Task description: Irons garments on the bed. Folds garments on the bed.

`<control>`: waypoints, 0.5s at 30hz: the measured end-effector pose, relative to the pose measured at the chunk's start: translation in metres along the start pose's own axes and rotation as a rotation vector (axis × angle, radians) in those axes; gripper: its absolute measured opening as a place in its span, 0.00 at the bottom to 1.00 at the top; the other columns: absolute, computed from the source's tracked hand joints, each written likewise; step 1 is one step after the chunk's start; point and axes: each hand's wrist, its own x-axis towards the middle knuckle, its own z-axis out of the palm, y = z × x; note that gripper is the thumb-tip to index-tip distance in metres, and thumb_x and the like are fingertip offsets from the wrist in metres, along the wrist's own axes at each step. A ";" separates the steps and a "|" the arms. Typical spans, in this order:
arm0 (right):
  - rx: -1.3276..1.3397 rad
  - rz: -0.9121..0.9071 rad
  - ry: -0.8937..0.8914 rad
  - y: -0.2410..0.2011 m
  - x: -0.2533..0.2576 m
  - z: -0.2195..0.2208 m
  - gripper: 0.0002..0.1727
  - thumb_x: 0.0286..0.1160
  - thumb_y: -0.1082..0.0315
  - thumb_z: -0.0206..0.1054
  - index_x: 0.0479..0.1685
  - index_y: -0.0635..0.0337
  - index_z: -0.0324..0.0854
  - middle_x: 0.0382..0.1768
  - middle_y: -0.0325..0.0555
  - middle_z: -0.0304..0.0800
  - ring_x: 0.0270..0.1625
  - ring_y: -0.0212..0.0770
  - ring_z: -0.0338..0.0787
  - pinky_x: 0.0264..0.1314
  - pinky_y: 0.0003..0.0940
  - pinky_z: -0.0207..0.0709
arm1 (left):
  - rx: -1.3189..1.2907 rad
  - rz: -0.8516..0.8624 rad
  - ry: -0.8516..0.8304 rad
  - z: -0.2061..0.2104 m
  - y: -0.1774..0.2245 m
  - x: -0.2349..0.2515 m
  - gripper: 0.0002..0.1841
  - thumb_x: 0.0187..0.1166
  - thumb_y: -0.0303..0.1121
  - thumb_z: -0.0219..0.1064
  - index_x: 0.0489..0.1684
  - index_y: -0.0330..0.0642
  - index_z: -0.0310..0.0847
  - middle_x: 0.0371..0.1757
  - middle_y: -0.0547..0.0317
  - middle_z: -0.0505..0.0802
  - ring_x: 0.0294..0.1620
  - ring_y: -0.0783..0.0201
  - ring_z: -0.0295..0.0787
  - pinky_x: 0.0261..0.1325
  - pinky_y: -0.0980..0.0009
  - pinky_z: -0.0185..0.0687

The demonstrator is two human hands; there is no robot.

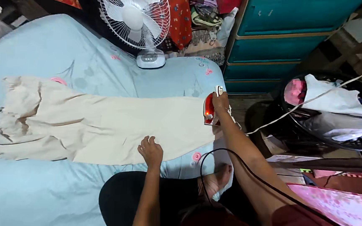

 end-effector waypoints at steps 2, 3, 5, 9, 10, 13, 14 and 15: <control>-0.051 -0.010 -0.032 -0.004 0.003 -0.003 0.33 0.89 0.47 0.58 0.82 0.63 0.65 0.66 0.65 0.86 0.70 0.62 0.86 0.68 0.63 0.78 | -0.003 0.002 0.006 0.000 0.000 0.000 0.17 0.78 0.21 0.56 0.60 0.33 0.87 0.72 0.31 0.85 0.78 0.30 0.76 0.82 0.29 0.55; -0.085 -0.026 -0.047 -0.004 0.001 -0.004 0.34 0.89 0.47 0.57 0.82 0.64 0.64 0.66 0.66 0.86 0.69 0.63 0.87 0.68 0.63 0.78 | -0.010 -0.005 -0.003 0.000 0.000 0.001 0.18 0.78 0.21 0.56 0.61 0.33 0.87 0.73 0.31 0.84 0.78 0.30 0.75 0.82 0.29 0.54; -0.167 -0.060 -0.093 -0.001 -0.012 -0.010 0.34 0.90 0.46 0.57 0.82 0.65 0.63 0.65 0.68 0.86 0.68 0.64 0.87 0.67 0.63 0.78 | -0.024 -0.017 -0.010 -0.001 0.000 0.000 0.18 0.78 0.21 0.56 0.61 0.33 0.87 0.73 0.32 0.84 0.79 0.30 0.75 0.83 0.29 0.53; -0.258 -0.114 -0.089 0.017 -0.035 -0.015 0.35 0.90 0.45 0.57 0.80 0.66 0.66 0.63 0.68 0.86 0.68 0.65 0.87 0.69 0.62 0.77 | -0.039 -0.014 -0.013 -0.003 0.001 0.000 0.18 0.78 0.21 0.57 0.61 0.33 0.87 0.73 0.31 0.84 0.79 0.30 0.75 0.83 0.28 0.52; -0.240 -0.107 -0.073 0.021 -0.031 -0.013 0.34 0.90 0.46 0.57 0.79 0.66 0.66 0.62 0.69 0.87 0.68 0.65 0.87 0.69 0.63 0.77 | -0.034 -0.017 -0.021 -0.004 0.000 0.000 0.18 0.79 0.21 0.57 0.62 0.33 0.87 0.73 0.31 0.84 0.79 0.30 0.75 0.83 0.29 0.53; -0.171 -0.175 -0.083 0.025 -0.020 -0.013 0.33 0.87 0.47 0.62 0.76 0.68 0.69 0.58 0.72 0.87 0.63 0.69 0.88 0.63 0.67 0.77 | -0.043 -0.024 -0.049 -0.006 0.001 0.000 0.18 0.79 0.21 0.56 0.63 0.33 0.86 0.75 0.31 0.83 0.80 0.30 0.74 0.84 0.29 0.51; -0.159 -0.232 -0.114 0.026 -0.018 -0.014 0.33 0.86 0.48 0.64 0.75 0.67 0.70 0.57 0.72 0.87 0.62 0.69 0.88 0.63 0.68 0.77 | -0.053 -0.029 -0.060 -0.007 0.001 0.000 0.18 0.80 0.21 0.55 0.63 0.33 0.86 0.75 0.31 0.82 0.81 0.30 0.73 0.84 0.28 0.50; -0.162 -0.291 -0.159 0.026 -0.016 -0.016 0.32 0.84 0.49 0.67 0.75 0.67 0.71 0.57 0.71 0.87 0.61 0.68 0.88 0.64 0.68 0.77 | -0.064 -0.033 -0.069 -0.009 0.002 0.001 0.18 0.80 0.21 0.55 0.64 0.33 0.86 0.75 0.31 0.82 0.81 0.30 0.73 0.84 0.29 0.50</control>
